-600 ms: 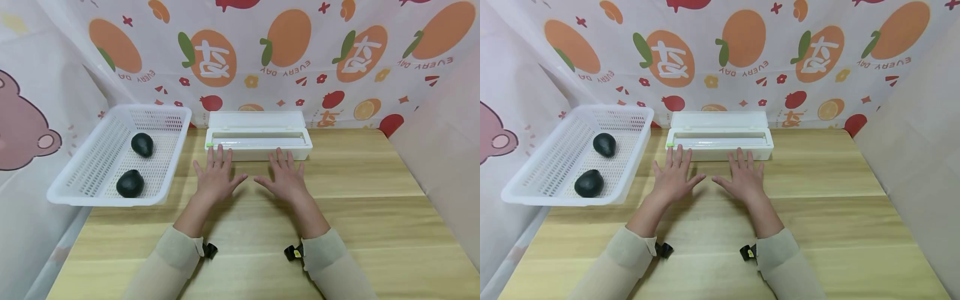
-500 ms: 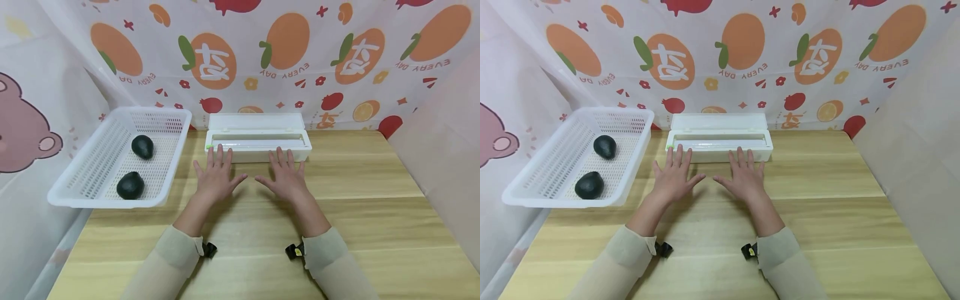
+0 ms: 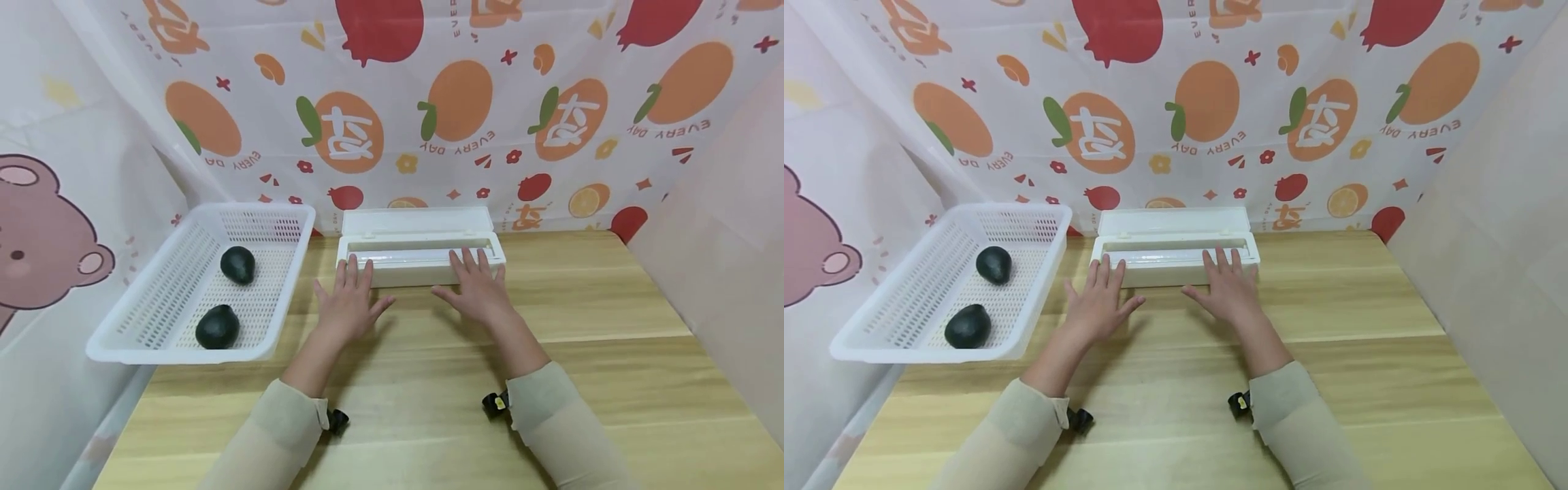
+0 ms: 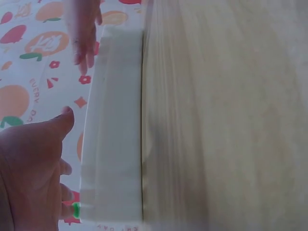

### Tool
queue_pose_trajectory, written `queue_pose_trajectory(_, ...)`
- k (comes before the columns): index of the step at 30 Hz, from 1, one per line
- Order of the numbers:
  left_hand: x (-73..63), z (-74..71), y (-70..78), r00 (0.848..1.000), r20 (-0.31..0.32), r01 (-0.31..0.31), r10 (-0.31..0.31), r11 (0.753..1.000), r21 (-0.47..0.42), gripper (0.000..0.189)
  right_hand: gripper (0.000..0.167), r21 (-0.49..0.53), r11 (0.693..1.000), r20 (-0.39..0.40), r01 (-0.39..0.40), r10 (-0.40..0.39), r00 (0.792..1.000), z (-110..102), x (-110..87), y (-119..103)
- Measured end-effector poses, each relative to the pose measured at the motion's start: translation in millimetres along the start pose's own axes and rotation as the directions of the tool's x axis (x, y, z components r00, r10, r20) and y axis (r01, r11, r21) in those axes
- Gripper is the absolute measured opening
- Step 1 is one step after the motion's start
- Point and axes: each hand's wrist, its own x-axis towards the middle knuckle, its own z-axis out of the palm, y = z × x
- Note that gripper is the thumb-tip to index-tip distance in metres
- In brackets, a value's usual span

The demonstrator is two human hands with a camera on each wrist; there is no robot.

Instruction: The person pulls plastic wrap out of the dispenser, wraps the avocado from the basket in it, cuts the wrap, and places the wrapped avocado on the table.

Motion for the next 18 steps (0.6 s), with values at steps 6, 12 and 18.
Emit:
queue_pose_trajectory(6,-0.5,-6.6,1.2,1.000,-0.001,0.016,-0.016,1.000,0.015,0.087,0.083,-0.053,0.998,0.042,0.035,-0.033,0.999,-10.2,9.6,13.7)
queue_pose_trajectory(12,9.9,-34.6,8.3,1.000,-0.011,-0.010,0.011,0.998,0.068,0.085,0.060,-0.105,0.986,0.060,0.128,-0.122,0.991,-22.6,24.5,20.6)
queue_pose_trajectory(18,31.1,-65.3,10.5,0.993,-0.018,-0.116,0.119,0.986,0.122,0.057,0.043,-0.089,0.974,0.025,0.206,-0.205,0.978,-34.9,37.4,21.8)
